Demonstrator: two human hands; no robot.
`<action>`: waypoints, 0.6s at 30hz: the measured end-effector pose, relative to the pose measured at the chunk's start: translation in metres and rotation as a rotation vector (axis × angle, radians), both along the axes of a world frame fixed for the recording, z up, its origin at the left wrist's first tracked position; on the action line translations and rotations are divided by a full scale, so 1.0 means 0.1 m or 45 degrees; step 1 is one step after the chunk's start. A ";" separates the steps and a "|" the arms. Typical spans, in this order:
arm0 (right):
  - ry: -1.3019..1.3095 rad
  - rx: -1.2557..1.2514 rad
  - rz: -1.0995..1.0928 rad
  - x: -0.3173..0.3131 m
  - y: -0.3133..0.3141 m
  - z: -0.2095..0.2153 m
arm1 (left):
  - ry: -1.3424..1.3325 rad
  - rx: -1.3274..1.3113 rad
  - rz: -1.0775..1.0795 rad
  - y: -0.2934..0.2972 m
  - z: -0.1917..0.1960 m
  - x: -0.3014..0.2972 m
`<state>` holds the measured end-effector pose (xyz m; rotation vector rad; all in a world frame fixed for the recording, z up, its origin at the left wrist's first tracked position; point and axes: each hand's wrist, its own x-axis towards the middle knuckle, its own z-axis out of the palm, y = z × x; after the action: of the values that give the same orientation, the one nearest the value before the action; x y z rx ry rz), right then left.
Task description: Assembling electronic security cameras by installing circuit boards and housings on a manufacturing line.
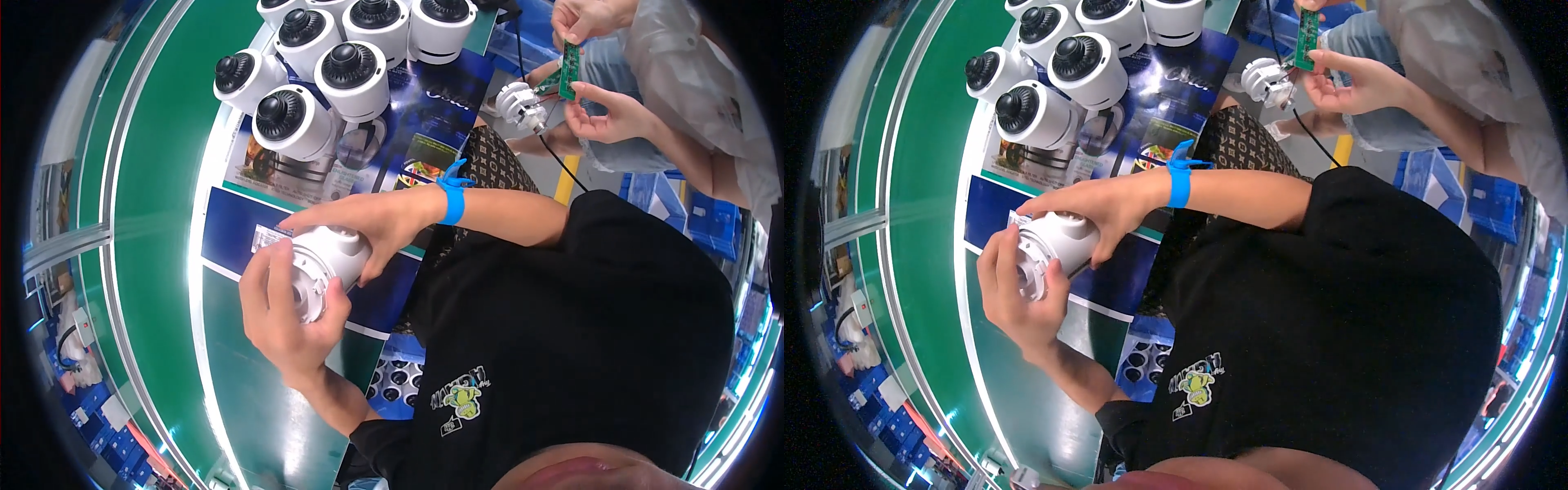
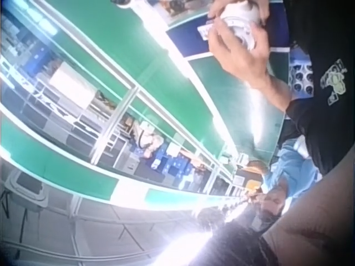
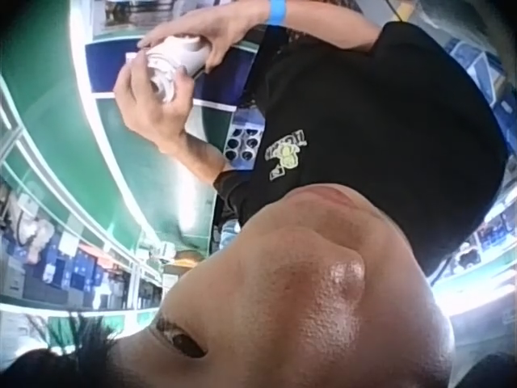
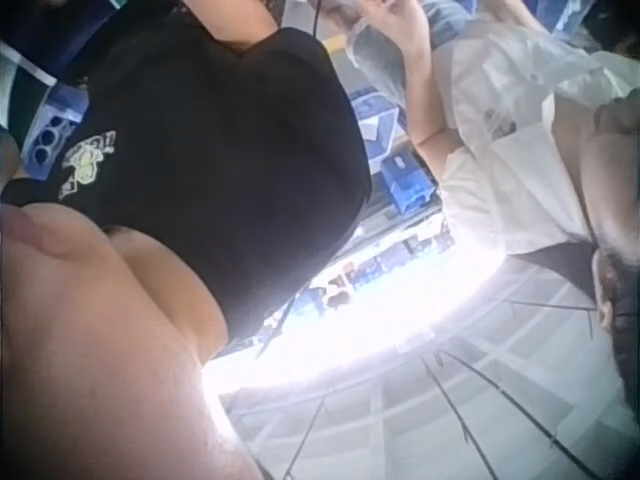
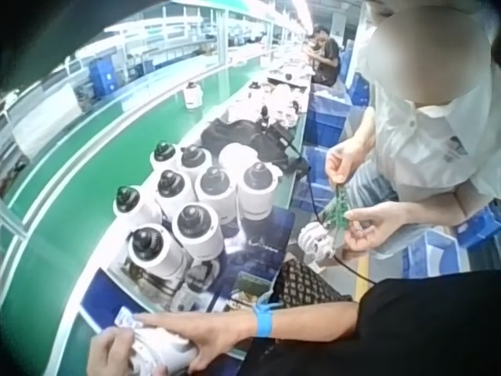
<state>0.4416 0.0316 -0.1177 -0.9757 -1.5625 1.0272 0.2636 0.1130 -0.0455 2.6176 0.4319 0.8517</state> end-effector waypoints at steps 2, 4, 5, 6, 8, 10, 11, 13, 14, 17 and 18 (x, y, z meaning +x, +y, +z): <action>0.003 0.009 -0.017 -0.01 -0.01 0.02 | 0.049 -0.048 -0.039 0.05 0.06 -0.05; -0.004 0.045 -0.036 -0.03 -0.01 0.02 | 0.090 -0.096 -0.087 0.06 0.06 -0.07; -0.002 0.045 -0.038 -0.04 -0.02 0.02 | 0.103 -0.054 -0.062 0.03 0.05 -0.07; 0.013 0.046 -0.052 -0.04 -0.02 0.01 | 0.113 -0.015 -0.038 0.01 0.04 -0.06; 0.029 0.044 -0.068 -0.04 -0.04 0.00 | 0.118 0.023 -0.055 -0.01 0.05 -0.02; -0.007 0.043 -0.121 -0.05 -0.06 0.00 | 0.127 0.063 -0.070 -0.01 0.05 0.00; -0.005 0.041 -0.121 -0.06 -0.06 -0.01 | 0.074 0.096 -0.084 -0.01 0.02 0.01; 0.025 0.199 -0.193 -0.09 -0.05 -0.09 | 0.026 0.129 -0.091 0.00 -0.01 0.01; 0.029 0.198 -0.188 -0.12 -0.04 -0.13 | -0.006 0.125 -0.117 0.01 -0.02 0.01; 0.041 0.302 -0.272 -0.17 -0.01 -0.20 | -0.005 0.123 -0.173 0.02 -0.01 0.05; 0.044 0.335 -0.300 -0.17 -0.02 -0.21 | 0.020 0.125 -0.198 0.02 -0.01 0.07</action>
<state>0.4248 0.0297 -0.1385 -0.9267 -1.4703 0.6535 0.2710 0.1153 -0.0464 2.7069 0.1917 0.8207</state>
